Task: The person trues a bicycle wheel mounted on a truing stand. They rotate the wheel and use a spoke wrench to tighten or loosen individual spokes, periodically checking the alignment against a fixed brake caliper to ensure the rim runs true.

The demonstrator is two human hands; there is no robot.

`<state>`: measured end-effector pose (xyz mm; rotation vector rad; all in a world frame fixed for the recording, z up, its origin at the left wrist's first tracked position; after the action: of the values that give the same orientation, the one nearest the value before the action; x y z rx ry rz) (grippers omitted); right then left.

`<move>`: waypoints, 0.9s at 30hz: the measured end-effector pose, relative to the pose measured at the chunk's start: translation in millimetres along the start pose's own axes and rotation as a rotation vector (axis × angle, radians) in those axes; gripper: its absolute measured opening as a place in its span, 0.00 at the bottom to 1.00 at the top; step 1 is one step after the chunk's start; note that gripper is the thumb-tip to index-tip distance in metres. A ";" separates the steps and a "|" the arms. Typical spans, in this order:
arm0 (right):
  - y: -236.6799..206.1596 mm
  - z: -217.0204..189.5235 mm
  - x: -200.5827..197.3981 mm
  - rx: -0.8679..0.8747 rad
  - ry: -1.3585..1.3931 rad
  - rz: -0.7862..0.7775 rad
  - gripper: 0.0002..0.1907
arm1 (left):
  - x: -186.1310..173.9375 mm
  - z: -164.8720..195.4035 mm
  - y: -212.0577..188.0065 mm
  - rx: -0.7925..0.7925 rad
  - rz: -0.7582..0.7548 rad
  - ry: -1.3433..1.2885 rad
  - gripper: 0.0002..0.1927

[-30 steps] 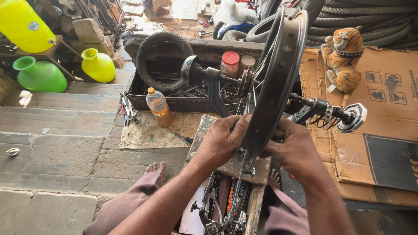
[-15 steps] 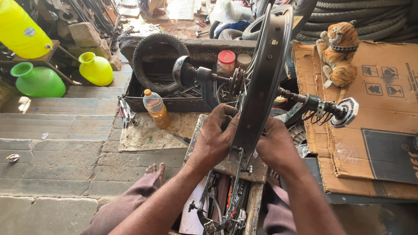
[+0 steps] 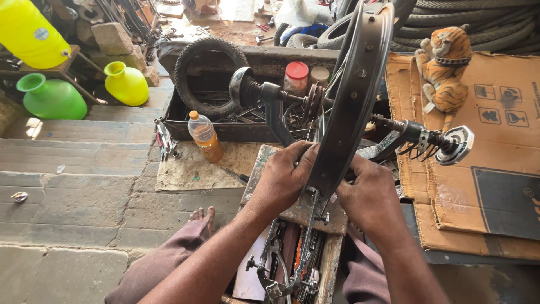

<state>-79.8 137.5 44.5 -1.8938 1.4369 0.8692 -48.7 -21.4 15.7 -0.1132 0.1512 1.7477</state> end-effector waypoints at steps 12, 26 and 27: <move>3.2 12.3 3.2 -0.190 0.060 0.024 0.20 | 7.9 -16.6 4.4 0.008 -0.078 -0.007 0.14; 3.5 26.7 7.7 -0.249 0.016 0.037 0.21 | 11.9 -52.6 6.4 0.090 -0.074 -0.104 0.11; 6.9 33.6 10.0 -0.246 0.063 0.033 0.21 | 9.7 -39.1 0.6 0.482 0.080 0.249 0.11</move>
<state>-89.2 156.4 15.8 -2.0988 1.4577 1.0509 -51.3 -18.6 -24.4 0.0293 0.7599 1.7256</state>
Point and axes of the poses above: each hand's wrist, its own y-axis towards the middle knuckle, its own x-axis out of the palm, z = x × y, the point moved 4 cm from there along y, towards the middle knuckle, and after that the axes turned 4 degrees about -y, right-handed, at the moved point
